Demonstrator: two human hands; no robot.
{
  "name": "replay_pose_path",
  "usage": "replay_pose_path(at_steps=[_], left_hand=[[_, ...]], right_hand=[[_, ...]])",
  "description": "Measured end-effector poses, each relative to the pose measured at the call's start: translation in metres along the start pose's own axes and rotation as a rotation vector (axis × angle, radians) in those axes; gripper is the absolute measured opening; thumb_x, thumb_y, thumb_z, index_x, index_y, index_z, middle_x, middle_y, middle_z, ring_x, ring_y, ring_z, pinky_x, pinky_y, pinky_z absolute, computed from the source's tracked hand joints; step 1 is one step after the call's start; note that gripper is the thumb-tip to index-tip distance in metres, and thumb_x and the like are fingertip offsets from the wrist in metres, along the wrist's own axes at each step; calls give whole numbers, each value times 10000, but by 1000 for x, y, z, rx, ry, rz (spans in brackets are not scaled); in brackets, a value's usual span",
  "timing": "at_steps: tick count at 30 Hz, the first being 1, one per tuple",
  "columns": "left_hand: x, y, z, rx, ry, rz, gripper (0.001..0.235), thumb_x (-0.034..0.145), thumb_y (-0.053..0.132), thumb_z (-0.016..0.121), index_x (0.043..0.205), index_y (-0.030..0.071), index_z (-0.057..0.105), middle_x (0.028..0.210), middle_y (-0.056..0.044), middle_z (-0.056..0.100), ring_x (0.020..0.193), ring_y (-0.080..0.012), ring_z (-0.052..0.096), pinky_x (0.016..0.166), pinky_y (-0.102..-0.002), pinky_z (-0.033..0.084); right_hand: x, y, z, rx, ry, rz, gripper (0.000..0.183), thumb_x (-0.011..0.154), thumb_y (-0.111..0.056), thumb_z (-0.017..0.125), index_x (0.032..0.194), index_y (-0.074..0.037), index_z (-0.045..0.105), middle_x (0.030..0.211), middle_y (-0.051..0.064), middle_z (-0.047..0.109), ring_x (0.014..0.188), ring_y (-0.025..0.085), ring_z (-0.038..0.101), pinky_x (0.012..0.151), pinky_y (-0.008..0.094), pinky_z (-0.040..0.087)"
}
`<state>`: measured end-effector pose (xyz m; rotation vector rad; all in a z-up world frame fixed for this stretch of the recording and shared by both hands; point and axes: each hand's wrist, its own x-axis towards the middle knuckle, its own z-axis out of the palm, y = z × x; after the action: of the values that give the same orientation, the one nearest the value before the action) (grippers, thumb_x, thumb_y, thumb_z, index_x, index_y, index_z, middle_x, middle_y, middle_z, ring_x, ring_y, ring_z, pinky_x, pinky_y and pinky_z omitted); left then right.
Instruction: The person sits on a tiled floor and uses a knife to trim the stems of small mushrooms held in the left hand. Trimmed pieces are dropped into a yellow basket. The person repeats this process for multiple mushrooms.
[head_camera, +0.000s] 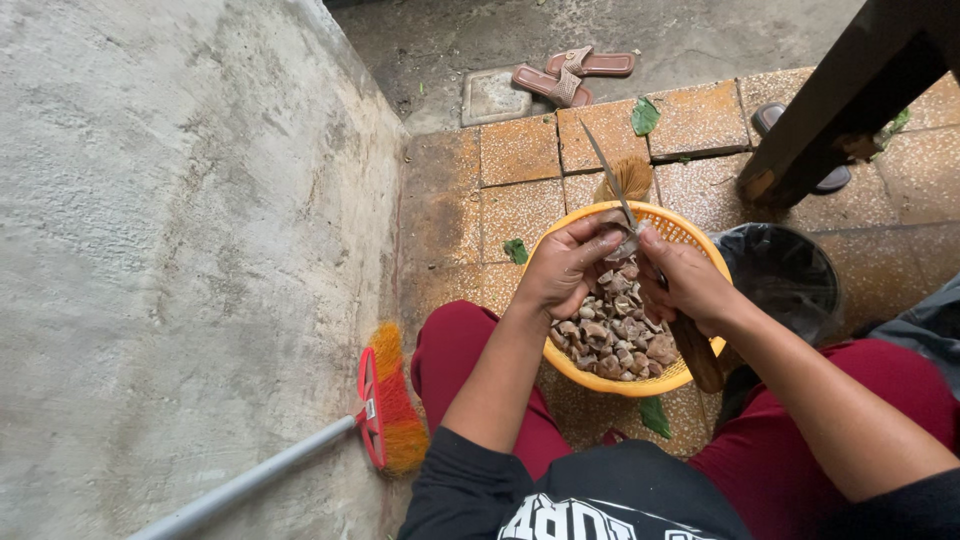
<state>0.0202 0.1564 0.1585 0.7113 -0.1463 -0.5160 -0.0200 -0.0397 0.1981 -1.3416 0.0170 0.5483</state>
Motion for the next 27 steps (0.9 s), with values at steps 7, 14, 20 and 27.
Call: replay_pose_path(at_steps=[7, 14, 20, 27], left_hand=[[0, -1, -1, -1, 66, 20, 302, 961, -17, 700, 1261, -22, 664, 1186, -128, 724, 1055, -221, 723, 952, -380, 618], [4, 13, -7, -4, 193, 60, 308, 1008, 21, 712, 1312, -18, 675, 1151, -138, 743, 961, -209, 688, 853, -364, 590], [-1, 44, -4, -3, 322, 155, 417, 953, 21, 652, 1367, 24, 599, 1168, -110, 696, 984, -182, 715, 843, -359, 643], [-11, 33, 11, 109, 109, 125, 537, 956, -35, 651, 1473, 27, 518, 1228, -160, 694, 1023, -198, 708, 883, -332, 639]], right_hand=[[-3, -6, 8, 31, 5, 39, 491, 1051, -516, 381, 763, -119, 411, 463, 17, 344, 353, 167, 343, 419, 349, 388], [2, -2, 7, -46, 18, 47, 572, 1080, -546, 320, 716, -109, 375, 464, 7, 308, 348, 170, 325, 417, 354, 396], [-2, 10, -2, -136, -116, -53, 670, 1120, -553, 310, 673, -67, 426, 498, 4, 391, 405, 156, 444, 470, 330, 471], [0, -1, 6, -237, 123, -35, 288, 980, -353, 632, 1032, -75, 582, 631, -7, 525, 506, 99, 549, 491, 289, 504]])
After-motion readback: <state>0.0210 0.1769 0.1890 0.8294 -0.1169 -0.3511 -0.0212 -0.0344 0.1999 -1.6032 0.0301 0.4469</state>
